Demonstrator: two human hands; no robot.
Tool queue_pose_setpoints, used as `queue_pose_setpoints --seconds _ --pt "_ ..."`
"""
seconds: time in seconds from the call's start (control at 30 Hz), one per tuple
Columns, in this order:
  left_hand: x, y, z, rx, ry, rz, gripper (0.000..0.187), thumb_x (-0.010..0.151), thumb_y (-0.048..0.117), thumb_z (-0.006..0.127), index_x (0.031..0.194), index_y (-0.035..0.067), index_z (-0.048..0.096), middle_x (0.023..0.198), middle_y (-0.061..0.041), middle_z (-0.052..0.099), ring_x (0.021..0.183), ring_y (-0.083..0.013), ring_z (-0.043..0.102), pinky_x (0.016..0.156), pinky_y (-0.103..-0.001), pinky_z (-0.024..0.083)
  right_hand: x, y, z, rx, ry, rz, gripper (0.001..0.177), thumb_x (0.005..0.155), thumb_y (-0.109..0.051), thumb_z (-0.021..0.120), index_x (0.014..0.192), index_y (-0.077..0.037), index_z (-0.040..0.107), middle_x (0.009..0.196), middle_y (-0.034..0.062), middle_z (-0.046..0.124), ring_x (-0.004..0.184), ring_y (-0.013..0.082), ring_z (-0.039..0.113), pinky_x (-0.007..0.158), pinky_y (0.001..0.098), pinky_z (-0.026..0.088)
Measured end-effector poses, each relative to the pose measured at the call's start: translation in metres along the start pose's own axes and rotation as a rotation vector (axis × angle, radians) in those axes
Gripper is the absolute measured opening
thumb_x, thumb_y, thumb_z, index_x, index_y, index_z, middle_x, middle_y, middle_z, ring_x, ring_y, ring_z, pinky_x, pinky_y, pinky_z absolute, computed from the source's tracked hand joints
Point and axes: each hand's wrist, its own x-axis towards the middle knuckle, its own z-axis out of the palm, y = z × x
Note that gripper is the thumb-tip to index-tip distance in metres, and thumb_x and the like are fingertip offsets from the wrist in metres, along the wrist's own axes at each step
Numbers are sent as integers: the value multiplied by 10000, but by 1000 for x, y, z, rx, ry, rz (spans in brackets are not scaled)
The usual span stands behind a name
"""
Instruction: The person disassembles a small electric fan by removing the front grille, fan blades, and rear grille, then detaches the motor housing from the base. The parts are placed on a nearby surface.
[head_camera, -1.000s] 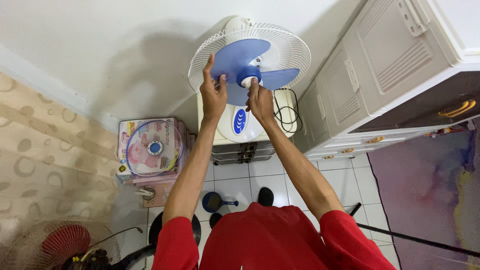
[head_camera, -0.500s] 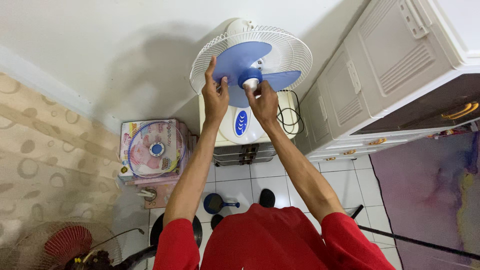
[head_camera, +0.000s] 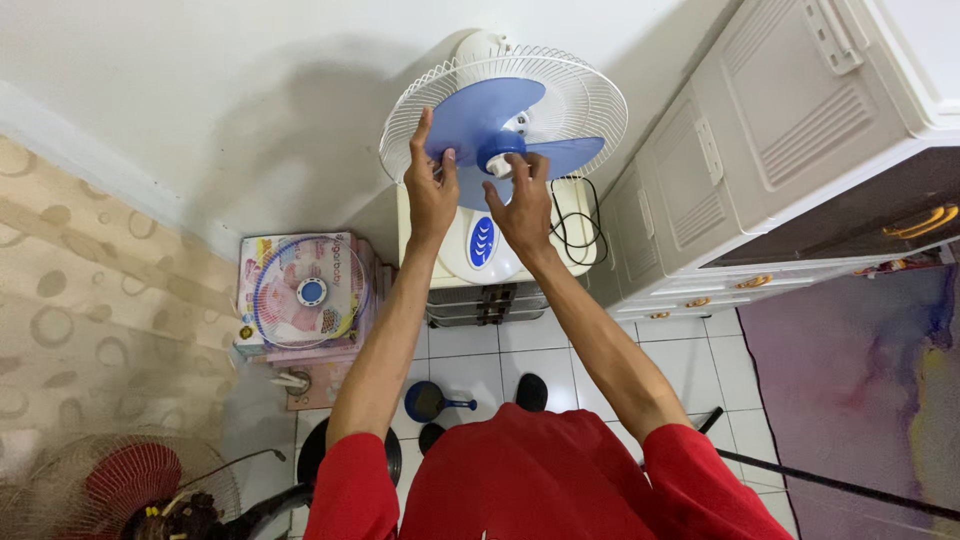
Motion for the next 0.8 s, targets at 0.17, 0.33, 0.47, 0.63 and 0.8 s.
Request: queue_pose_setpoints --seconds 0.17,0.33,0.47,0.63,0.8 --pt "2 4 1 24 7 -78 642 1055 -77 550 1606 135 299 1634 -151 424 1057 -160 731 819 -263 641 10 9 7 7 -42 117 317 912 -136 807 1089 -2 581 1051 174 594 718 261 683 575 365 550" --pt "3 9 2 58 3 -35 649 1055 -88 554 1615 135 314 1627 -156 460 1059 -174 720 823 -279 620 7 17 15 296 -5 356 304 1007 -189 769 934 -27 523 831 162 698 703 208 749 582 340 587" --pt "2 8 6 41 -11 -45 637 1053 -88 550 1604 122 309 1637 -160 427 1051 -174 738 829 -282 625 6 17 20 736 62 682 319 991 -193 682 1036 -40 406 834 191 703 696 241 774 582 340 629" --pt "-2 5 4 60 16 -19 645 1052 -94 556 1609 119 311 1641 -162 425 1070 -189 735 853 -288 625 5 23 28 1192 120 1054 314 1030 -261 520 1135 -66 296 811 204 641 640 304 733 585 376 631" --pt "0 4 3 49 19 -31 655 1047 -97 541 1611 133 300 1653 -170 410 1086 -205 739 850 -280 634 -9 29 28 1214 76 1033 281 1074 -259 517 1142 -58 333 846 198 635 658 288 710 610 377 618"
